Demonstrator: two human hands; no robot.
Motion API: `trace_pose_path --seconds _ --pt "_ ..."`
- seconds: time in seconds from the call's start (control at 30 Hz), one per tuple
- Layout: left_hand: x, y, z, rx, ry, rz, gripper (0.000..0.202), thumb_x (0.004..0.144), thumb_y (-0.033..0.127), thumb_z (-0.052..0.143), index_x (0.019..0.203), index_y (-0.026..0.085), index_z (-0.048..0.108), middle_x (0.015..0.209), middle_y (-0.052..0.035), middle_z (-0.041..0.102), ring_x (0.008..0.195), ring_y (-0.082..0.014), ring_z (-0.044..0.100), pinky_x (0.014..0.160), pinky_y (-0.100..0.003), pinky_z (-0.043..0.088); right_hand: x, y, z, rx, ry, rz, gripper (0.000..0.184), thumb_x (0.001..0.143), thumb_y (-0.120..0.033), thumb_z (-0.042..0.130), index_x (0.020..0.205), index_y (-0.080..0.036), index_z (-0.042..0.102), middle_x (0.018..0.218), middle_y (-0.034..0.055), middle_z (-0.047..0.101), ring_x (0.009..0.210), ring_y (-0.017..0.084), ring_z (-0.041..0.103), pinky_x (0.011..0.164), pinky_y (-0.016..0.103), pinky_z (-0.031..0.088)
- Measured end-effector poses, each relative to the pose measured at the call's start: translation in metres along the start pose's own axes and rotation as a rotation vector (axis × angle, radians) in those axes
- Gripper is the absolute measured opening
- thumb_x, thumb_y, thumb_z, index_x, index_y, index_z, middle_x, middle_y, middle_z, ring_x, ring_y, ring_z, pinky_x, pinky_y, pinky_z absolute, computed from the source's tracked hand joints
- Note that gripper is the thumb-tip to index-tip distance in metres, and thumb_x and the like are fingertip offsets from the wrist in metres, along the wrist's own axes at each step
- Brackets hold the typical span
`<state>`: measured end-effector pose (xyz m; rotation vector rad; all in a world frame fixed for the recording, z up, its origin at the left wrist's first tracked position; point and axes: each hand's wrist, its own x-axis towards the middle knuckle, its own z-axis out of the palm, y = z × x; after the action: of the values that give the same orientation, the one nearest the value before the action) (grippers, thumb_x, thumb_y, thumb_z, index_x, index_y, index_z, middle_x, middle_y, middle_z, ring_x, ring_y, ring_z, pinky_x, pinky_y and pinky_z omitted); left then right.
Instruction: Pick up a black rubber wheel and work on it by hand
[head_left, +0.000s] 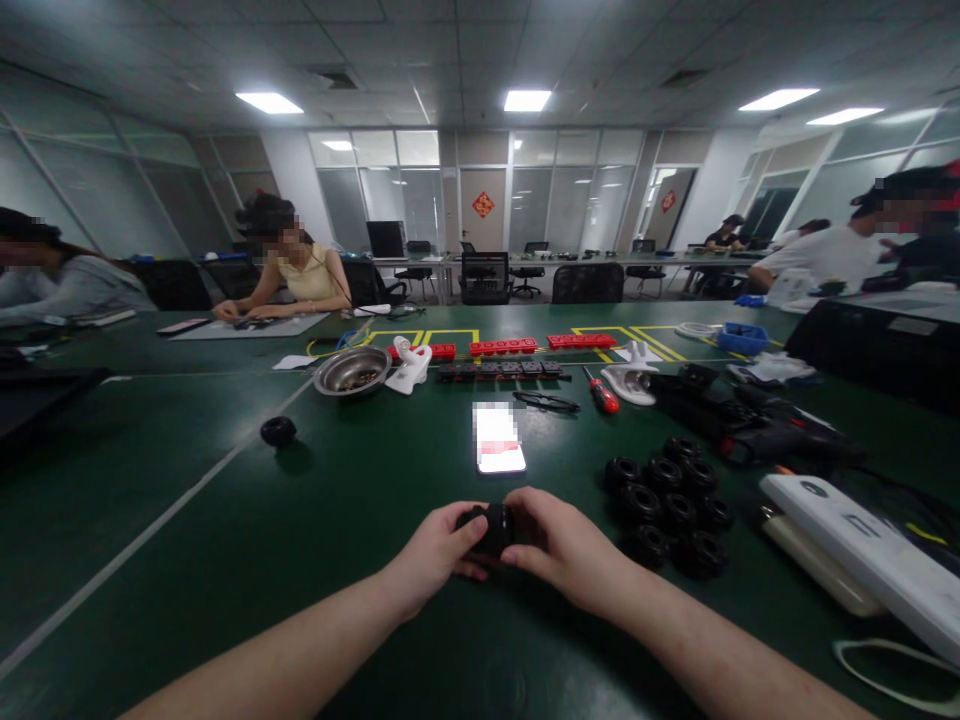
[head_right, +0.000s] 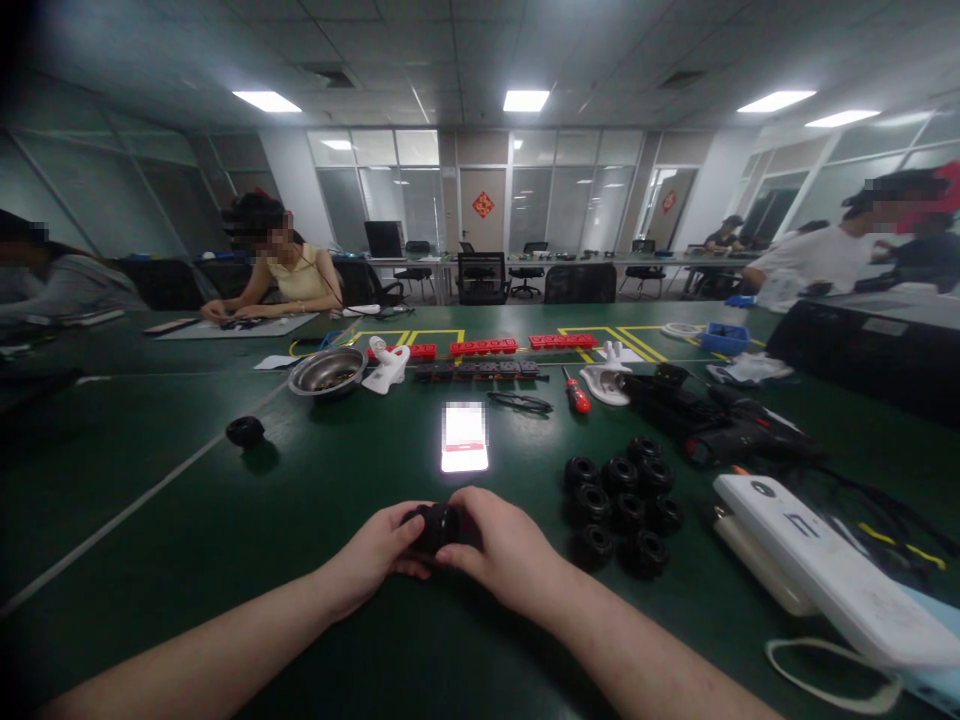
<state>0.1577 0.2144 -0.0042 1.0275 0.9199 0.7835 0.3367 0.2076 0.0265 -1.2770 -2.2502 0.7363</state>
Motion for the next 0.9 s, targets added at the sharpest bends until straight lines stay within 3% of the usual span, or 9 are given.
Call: trace_pose_path --seconds 0.13,0.27,0.37,0.47,0.6,0.77,0.9 --pt "-0.001 0.004 0.001 0.028 -0.002 -0.048 0.034 0.071 0.040 0.056 0.089 0.010 0.054 0.071 -0.0067 0.063 0.057 -0.0140 0.060 0.055 -0.025 0.044 -0.005 -0.007 -0.003 -0.090 -0.001 -0.106 0.038 0.068 -0.019 0.062 0.103 -0.021 0.048 0.094 0.0030 0.054 0.081 0.018 0.051 0.069 0.027 0.039" --pt "-0.003 0.005 0.003 0.011 0.018 -0.016 0.034 0.071 0.036 0.057 0.095 0.012 0.053 0.082 -0.0081 0.061 0.065 -0.0158 0.060 0.059 -0.028 0.045 -0.006 -0.009 -0.005 -0.103 0.044 -0.077 0.043 0.070 -0.032 0.061 0.108 -0.020 0.044 0.096 0.0044 0.054 0.082 0.019 0.052 0.069 0.027 0.039" --pt "-0.004 0.005 0.004 -0.020 0.061 -0.014 0.035 0.071 0.031 0.058 0.100 0.013 0.050 0.088 -0.0087 0.059 0.074 -0.0184 0.060 0.062 -0.029 0.046 -0.002 -0.002 -0.003 -0.069 0.023 0.073 0.026 0.078 -0.041 0.048 0.089 -0.018 0.052 0.073 0.0015 0.056 0.064 0.015 0.051 0.054 0.023 0.035" --pt "-0.003 0.005 0.005 -0.024 0.074 0.003 0.036 0.070 0.028 0.061 0.101 0.014 0.050 0.093 -0.0092 0.059 0.078 -0.0195 0.060 0.062 -0.029 0.046 0.002 0.006 0.001 -0.035 -0.041 0.117 0.033 0.084 -0.041 0.038 0.067 -0.016 0.051 0.059 -0.0008 0.051 0.054 0.011 0.046 0.047 0.021 0.029" --pt "-0.002 0.003 0.002 -0.028 0.036 0.033 0.039 0.069 0.029 0.062 0.103 0.014 0.051 0.097 -0.0102 0.060 0.081 -0.0199 0.060 0.062 -0.028 0.046 0.005 0.012 0.005 0.011 -0.033 0.078 0.030 0.082 -0.039 0.043 0.065 -0.016 0.051 0.056 -0.0022 0.049 0.051 0.010 0.043 0.045 0.020 0.028" --pt "0.001 -0.001 -0.003 -0.035 -0.030 -0.019 0.049 0.066 0.044 0.061 0.100 0.011 0.052 0.090 -0.0132 0.064 0.074 -0.0207 0.064 0.059 -0.027 0.046 0.004 0.008 0.000 -0.019 -0.016 0.018 0.012 0.076 -0.027 0.055 0.082 -0.017 0.055 0.072 0.0008 0.058 0.064 0.014 0.052 0.055 0.021 0.038" --pt "0.002 0.000 -0.004 -0.044 -0.037 -0.048 0.047 0.065 0.046 0.060 0.095 0.011 0.053 0.088 -0.0133 0.065 0.067 -0.0184 0.064 0.055 -0.024 0.046 0.001 0.003 -0.007 -0.160 0.013 -0.109 0.036 0.073 -0.020 0.058 0.108 -0.017 0.050 0.096 0.0066 0.060 0.086 0.020 0.054 0.074 0.028 0.040"
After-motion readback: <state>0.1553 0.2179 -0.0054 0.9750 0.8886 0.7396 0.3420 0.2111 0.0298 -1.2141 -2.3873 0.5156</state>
